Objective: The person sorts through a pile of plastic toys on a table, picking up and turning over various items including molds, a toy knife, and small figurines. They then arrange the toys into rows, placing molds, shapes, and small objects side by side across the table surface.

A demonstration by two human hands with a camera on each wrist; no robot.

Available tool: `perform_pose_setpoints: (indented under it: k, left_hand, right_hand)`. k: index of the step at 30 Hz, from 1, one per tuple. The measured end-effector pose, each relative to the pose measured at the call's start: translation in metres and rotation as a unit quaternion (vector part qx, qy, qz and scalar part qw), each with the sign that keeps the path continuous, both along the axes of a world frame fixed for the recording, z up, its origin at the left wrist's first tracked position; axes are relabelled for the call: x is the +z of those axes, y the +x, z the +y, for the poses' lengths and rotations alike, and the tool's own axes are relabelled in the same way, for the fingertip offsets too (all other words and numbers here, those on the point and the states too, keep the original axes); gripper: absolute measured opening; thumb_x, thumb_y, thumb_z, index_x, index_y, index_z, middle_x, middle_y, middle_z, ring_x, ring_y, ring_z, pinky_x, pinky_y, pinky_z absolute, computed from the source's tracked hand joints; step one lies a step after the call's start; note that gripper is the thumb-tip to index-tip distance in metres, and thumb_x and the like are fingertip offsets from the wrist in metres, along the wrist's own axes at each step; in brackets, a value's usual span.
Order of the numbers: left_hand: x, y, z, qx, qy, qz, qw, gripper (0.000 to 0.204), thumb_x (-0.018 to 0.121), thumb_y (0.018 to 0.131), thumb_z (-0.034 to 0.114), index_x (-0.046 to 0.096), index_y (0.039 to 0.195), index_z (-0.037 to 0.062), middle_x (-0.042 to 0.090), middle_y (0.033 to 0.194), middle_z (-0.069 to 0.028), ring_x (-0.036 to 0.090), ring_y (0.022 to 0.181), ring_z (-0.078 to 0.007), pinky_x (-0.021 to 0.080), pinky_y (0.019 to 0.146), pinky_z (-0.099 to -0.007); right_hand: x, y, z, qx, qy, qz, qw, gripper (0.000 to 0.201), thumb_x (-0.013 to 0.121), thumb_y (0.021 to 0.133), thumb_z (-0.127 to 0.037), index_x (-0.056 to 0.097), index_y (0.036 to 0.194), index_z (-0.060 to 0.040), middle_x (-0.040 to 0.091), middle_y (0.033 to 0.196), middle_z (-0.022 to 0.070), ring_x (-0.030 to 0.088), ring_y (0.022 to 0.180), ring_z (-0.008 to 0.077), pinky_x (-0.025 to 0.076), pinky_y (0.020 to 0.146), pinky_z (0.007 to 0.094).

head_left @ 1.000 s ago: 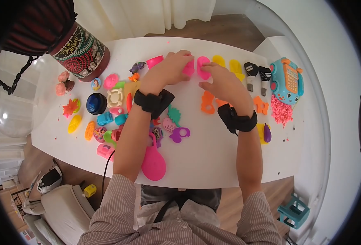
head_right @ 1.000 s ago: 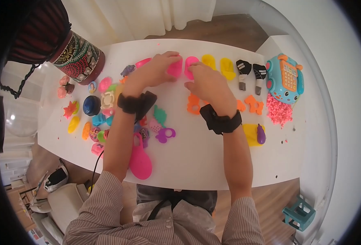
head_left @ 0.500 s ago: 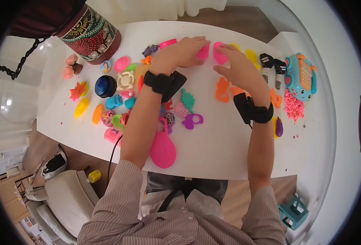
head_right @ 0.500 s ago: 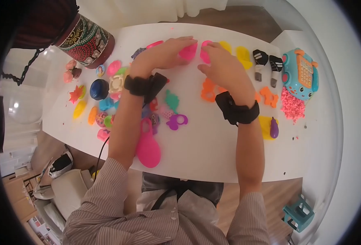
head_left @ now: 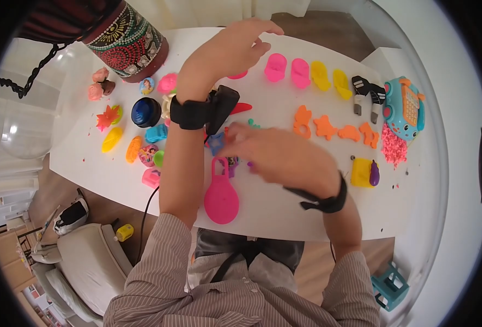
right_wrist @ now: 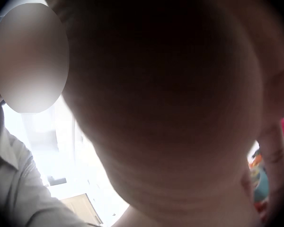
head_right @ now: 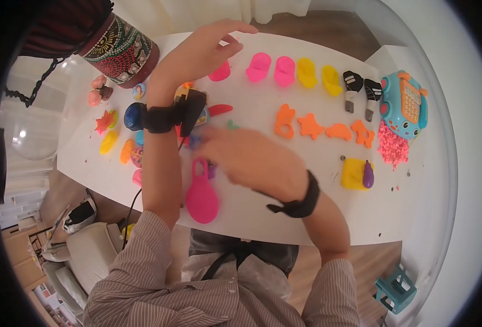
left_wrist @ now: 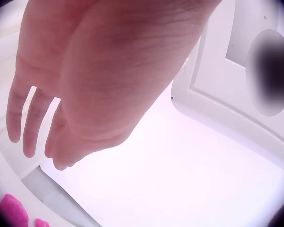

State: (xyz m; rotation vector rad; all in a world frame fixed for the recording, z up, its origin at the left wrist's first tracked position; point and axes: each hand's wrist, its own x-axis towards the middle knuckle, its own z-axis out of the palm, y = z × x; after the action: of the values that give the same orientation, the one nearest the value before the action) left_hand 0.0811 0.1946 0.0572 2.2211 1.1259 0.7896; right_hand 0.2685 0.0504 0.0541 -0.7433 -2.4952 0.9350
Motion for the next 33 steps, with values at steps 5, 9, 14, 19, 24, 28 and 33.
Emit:
perform_pose_setpoints:
  k: [5,9,14,19,24,28,33]
  left_hand:
    - [0.006,-0.004,-0.002,0.005,-0.003,-0.005,1.0,0.037,0.06,0.1,0.01,0.064,0.137,0.0099,0.07,0.132,-0.0085,0.07,0.104,-0.0248,0.055,0.098,-0.0359]
    - [0.007,-0.005,-0.002,-0.002,0.0,-0.009,1.0,0.036,0.059,0.101,0.01,0.064,0.136,0.0085,0.07,0.132,-0.0095,0.071,0.105,-0.0246,0.055,0.098,-0.0355]
    - [0.008,-0.009,0.0,-0.006,-0.003,-0.019,1.0,0.035,0.058,0.101,0.01,0.064,0.136,0.0082,0.071,0.131,-0.0087,0.07,0.105,-0.0239,0.055,0.098,-0.0354]
    - [0.012,-0.012,-0.001,-0.022,0.005,-0.045,0.999,0.033,0.061,0.103,0.013,0.065,0.135,0.0075,0.072,0.127,-0.006,0.07,0.104,-0.0215,0.055,0.096,-0.0348]
    - [0.028,-0.01,-0.008,-0.064,-0.09,-0.027,0.993,0.034,0.056,0.109,0.031,0.066,0.129,0.0055,0.072,0.119,-0.0055,0.068,0.103,-0.0183,0.054,0.092,-0.0325]
    - [0.041,-0.012,-0.014,-0.115,-0.255,-0.015,0.96,0.046,0.049,0.112,0.044,0.066,0.124,0.0037,0.07,0.113,-0.0043,0.066,0.103,-0.0147,0.052,0.089,-0.0293]
    - [0.042,-0.016,-0.022,-0.18,-0.254,0.032,0.95,0.034,0.063,0.107,0.032,0.065,0.125,0.0031,0.068,0.112,-0.0019,0.063,0.1,-0.0122,0.05,0.089,-0.0273]
  right_hand:
    - [-0.006,-0.037,-0.019,0.05,0.033,-0.125,0.99,0.044,0.068,0.075,0.008,0.071,0.115,-0.0109,0.06,0.127,0.0135,0.066,0.103,0.0361,0.056,0.081,0.0434]
    - [-0.02,-0.043,-0.015,0.034,0.074,-0.124,0.989,0.04,0.07,0.076,0.007,0.071,0.113,-0.0088,0.06,0.123,0.0129,0.065,0.102,0.037,0.056,0.083,0.0424]
    - [-0.023,-0.021,0.002,0.072,-0.086,-0.035,0.993,0.029,0.075,0.077,-0.001,0.072,0.106,-0.0035,0.063,0.117,0.0127,0.065,0.102,0.034,0.054,0.082,0.0431]
    - [0.025,0.017,0.038,-0.003,-0.088,-0.032,0.996,0.024,0.078,0.083,-0.01,0.073,0.105,0.0001,0.063,0.087,0.01,0.064,0.081,0.0247,0.05,0.07,0.0338]
    - [0.04,0.05,0.062,-0.096,-0.091,-0.096,0.986,0.02,0.074,0.093,-0.017,0.074,0.102,0.0007,0.066,0.079,0.0105,0.062,0.07,0.0215,0.047,0.066,0.0327]
    - [0.053,0.065,0.069,-0.173,-0.194,-0.088,0.962,0.023,0.069,0.098,-0.022,0.072,0.093,0.0006,0.067,0.07,0.0064,0.057,0.061,0.0145,0.044,0.06,0.0299]
    - [0.057,0.075,0.071,-0.213,-0.186,-0.067,0.957,0.024,0.065,0.101,-0.023,0.069,0.092,-0.001,0.067,0.069,0.0027,0.056,0.059,0.0098,0.041,0.057,0.0274]
